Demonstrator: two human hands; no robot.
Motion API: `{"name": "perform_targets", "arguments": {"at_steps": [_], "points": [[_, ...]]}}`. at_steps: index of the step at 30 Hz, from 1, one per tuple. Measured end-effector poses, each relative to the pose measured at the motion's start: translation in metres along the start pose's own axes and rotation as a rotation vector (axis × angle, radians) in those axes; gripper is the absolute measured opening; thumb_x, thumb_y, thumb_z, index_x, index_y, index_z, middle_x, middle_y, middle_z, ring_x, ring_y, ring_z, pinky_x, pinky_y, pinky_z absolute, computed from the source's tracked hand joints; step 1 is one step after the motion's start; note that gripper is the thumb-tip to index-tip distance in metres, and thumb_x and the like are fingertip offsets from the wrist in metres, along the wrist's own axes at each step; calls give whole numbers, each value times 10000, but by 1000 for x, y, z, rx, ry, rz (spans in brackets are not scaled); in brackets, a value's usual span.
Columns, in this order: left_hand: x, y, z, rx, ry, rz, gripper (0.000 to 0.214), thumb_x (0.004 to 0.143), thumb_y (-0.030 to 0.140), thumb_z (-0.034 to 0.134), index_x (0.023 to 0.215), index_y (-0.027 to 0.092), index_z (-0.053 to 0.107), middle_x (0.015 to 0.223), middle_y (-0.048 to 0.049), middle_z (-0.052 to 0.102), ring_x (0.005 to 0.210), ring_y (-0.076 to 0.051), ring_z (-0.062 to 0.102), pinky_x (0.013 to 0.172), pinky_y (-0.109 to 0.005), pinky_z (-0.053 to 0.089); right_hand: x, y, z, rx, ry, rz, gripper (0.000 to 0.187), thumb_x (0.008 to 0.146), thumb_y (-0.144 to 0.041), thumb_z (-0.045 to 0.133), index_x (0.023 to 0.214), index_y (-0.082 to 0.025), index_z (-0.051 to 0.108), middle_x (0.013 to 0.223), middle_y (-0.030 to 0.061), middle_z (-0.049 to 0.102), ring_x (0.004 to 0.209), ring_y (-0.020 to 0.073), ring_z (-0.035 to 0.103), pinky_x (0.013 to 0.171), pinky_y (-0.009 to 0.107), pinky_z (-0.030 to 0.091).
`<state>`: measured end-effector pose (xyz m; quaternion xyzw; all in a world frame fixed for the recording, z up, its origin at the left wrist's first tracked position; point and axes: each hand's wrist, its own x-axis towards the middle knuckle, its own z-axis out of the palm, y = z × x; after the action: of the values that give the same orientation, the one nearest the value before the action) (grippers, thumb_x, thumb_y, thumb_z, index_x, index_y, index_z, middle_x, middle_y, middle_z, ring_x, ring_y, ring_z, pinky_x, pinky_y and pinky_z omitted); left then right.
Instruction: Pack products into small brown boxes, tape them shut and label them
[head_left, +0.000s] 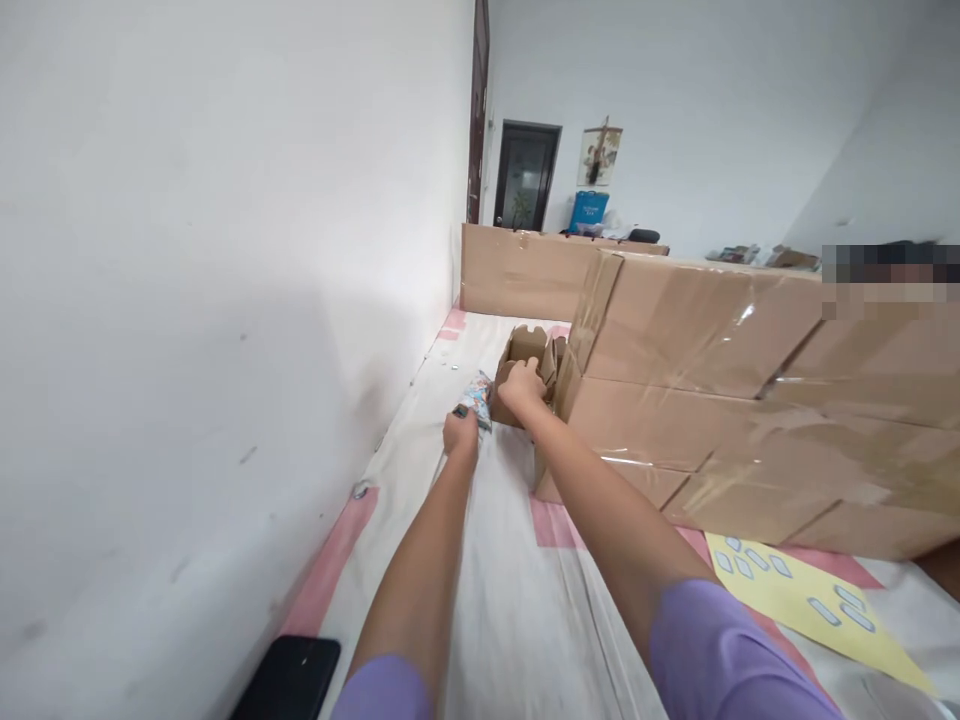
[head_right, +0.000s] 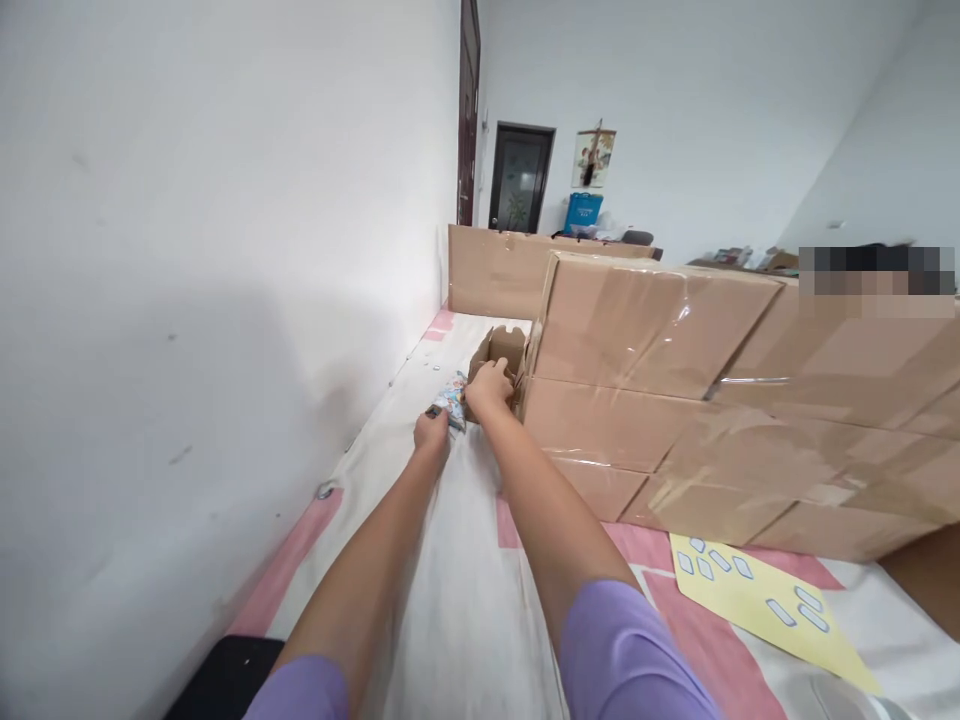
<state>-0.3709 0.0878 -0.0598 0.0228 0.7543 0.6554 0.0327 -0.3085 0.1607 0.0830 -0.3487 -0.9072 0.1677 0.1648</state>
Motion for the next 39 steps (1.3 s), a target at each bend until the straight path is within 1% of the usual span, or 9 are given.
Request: {"name": "perform_targets", "arguments": {"at_steps": [3, 8, 13, 17, 20, 26, 30, 34, 39], "points": [[-2, 0, 11, 51, 61, 23, 398, 940, 419, 624, 1259, 182, 601, 1275, -97, 629, 1107, -229, 635, 937, -461, 563, 4, 11, 11, -6, 87, -47, 284, 936, -243, 584, 1190, -132, 649, 1342, 213, 470, 1166, 372, 584, 950, 519, 486], [-30, 14, 0, 40, 87, 238, 382, 951, 429, 605, 1241, 182, 611, 1265, -93, 641, 1111, -224, 638, 967, -473, 547, -16, 17, 14, 13, 100, -334, 143, 956, -239, 562, 973, -161, 680, 1111, 102, 549, 934, 224, 583, 897, 371, 465], [-98, 23, -68, 61, 114, 440, 290, 1016, 298, 412, 1195, 182, 608, 1301, -133, 665, 1222, -227, 614, 1044, -401, 475, -73, 29, 3, 186, 16, -621, 103, 938, -228, 602, 854, -176, 627, 983, 50, 540, 822, 175, 549, 817, 311, 455], [-187, 19, -134, 121, 169, 503, 244, 992, 305, 408, 1075, 206, 615, 1409, -149, 618, 1223, -258, 626, 1000, -393, 485, -153, 53, -20, 422, -55, -834, 55, 911, -159, 608, 863, -185, 603, 988, 49, 528, 881, 181, 570, 836, 317, 473], [-267, 11, -166, 150, 237, 487, 237, 996, 355, 421, 1046, 213, 604, 1361, -153, 650, 1197, -258, 649, 977, -402, 507, -218, 81, -47, 553, -99, -926, 78, 875, -132, 612, 887, -207, 594, 1000, 50, 529, 900, 190, 578, 821, 330, 497], [-420, -28, -192, 146, 325, 528, 185, 966, 337, 521, 1053, 219, 633, 1327, -135, 678, 1226, -243, 649, 980, -396, 540, -329, 172, -102, 712, -84, -920, 242, 780, -279, 778, 880, -231, 563, 979, 53, 525, 873, 210, 567, 763, 360, 508], [-494, -56, -210, 84, 344, 540, 178, 925, 329, 593, 1056, 216, 636, 1278, -118, 695, 1159, -240, 677, 936, -387, 561, -376, 239, -127, 773, 57, -802, 217, 840, -253, 698, 769, -236, 494, 905, 40, 525, 806, 197, 541, 703, 344, 476], [-527, -62, -228, -42, 433, 419, 276, 850, 426, 678, 996, 197, 627, 1085, -70, 700, 1013, -215, 677, 902, -365, 545, -397, 289, -147, 802, 171, -677, 195, 831, -176, 595, 706, -230, 456, 853, 33, 499, 763, 190, 516, 677, 335, 440], [-515, -47, -239, -234, 434, 246, 346, 800, 488, 720, 936, 211, 565, 891, 16, 614, 847, -152, 621, 767, -293, 531, -398, 327, -165, 837, 281, -553, 144, 751, -157, 538, 687, -237, 438, 804, 29, 473, 762, 208, 493, 669, 338, 399]]}}
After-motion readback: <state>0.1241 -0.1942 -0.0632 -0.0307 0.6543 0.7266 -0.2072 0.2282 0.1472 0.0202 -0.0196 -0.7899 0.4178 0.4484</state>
